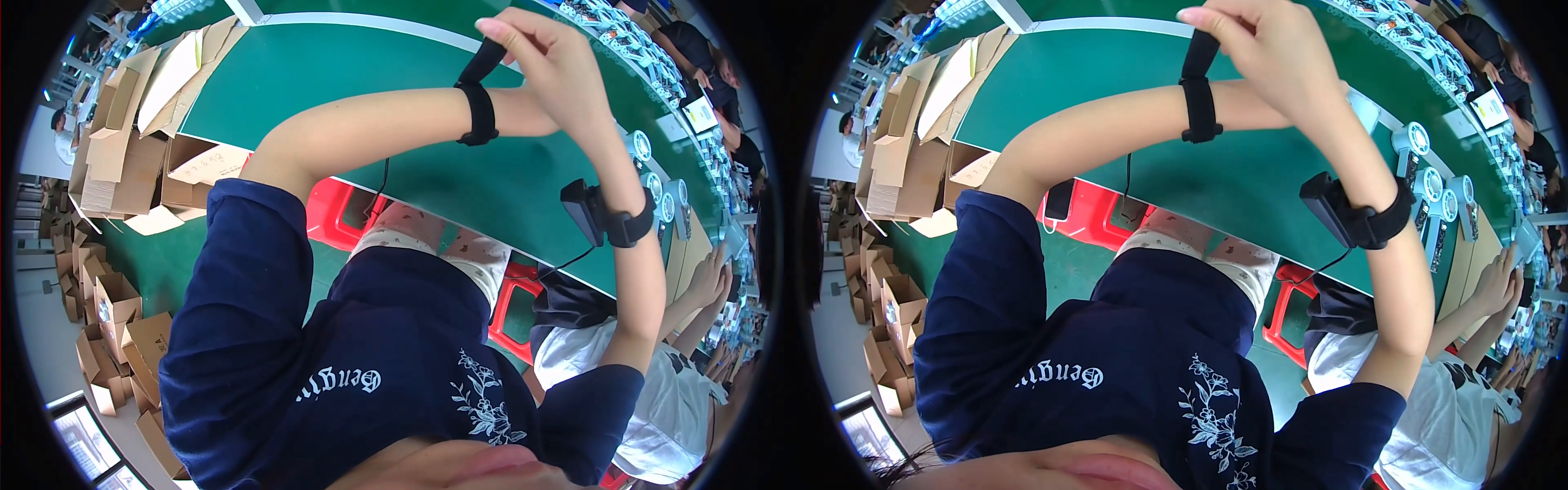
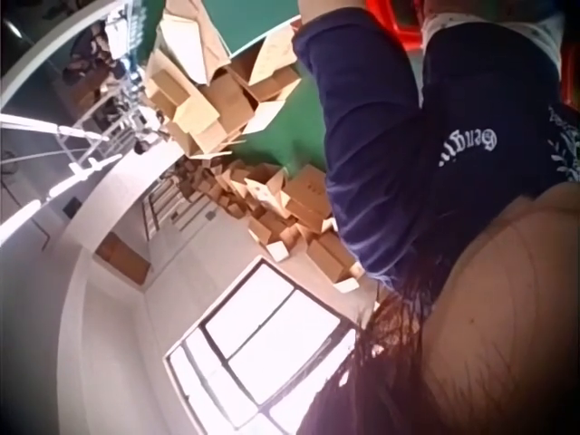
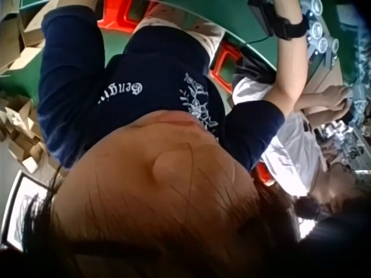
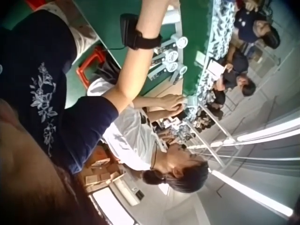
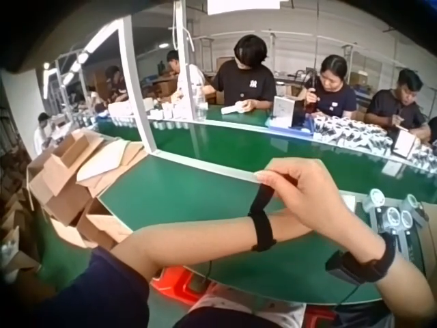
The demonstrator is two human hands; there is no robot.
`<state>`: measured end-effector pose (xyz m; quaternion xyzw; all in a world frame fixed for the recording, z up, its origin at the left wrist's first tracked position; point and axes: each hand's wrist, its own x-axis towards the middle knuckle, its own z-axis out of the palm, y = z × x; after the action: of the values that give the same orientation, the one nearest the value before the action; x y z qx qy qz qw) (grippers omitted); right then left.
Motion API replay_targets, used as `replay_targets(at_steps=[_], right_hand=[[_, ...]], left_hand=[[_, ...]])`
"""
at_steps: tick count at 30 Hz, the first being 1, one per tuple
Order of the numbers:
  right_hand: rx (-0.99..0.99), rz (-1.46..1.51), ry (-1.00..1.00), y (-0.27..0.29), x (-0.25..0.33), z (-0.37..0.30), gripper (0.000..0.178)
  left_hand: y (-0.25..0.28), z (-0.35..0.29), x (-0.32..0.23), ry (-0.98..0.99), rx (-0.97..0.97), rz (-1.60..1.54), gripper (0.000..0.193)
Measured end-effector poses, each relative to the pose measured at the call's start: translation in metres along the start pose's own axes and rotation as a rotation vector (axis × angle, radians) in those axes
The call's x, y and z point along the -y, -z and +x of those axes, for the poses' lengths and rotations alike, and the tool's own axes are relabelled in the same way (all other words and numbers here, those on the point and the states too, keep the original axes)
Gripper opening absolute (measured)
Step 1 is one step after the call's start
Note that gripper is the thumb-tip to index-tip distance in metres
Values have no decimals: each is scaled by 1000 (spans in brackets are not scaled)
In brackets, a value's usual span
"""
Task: The person picks up a handheld fan, presses a button on its circuit board, and sets it back on the table, repeating this process with one or two fans at a time.
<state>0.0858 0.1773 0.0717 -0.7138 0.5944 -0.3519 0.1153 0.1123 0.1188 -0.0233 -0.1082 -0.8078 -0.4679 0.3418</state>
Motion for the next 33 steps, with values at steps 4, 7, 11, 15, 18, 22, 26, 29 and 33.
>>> replay_targets(at_steps=[4,7,11,15,18,22,26,29,33], right_hand=[[-212,86,271,-29,-17,-2,34],[102,53,67,-29,-39,10,36],[377,119,-32,-36,-55,22,37],[625,193,-202,-39,-61,24,38],[431,347,-213,-41,-60,19,35],[154,543,-219,-23,-37,13,24],[51,760,-203,-33,-37,18,21],[112,737,-186,-41,-53,23,25],[277,502,-88,-58,-57,32,35]], left_hand=[[7,-5,16,-109,116,275,13],[-5,-3,14,-167,179,716,19],[-35,-11,49,-41,280,698,21],[-42,-17,45,39,323,742,20],[-42,-16,30,111,365,786,20],[-17,-2,13,181,318,548,19],[15,-21,21,105,175,397,20],[16,-26,12,166,135,192,21],[18,-34,17,241,247,247,30]])
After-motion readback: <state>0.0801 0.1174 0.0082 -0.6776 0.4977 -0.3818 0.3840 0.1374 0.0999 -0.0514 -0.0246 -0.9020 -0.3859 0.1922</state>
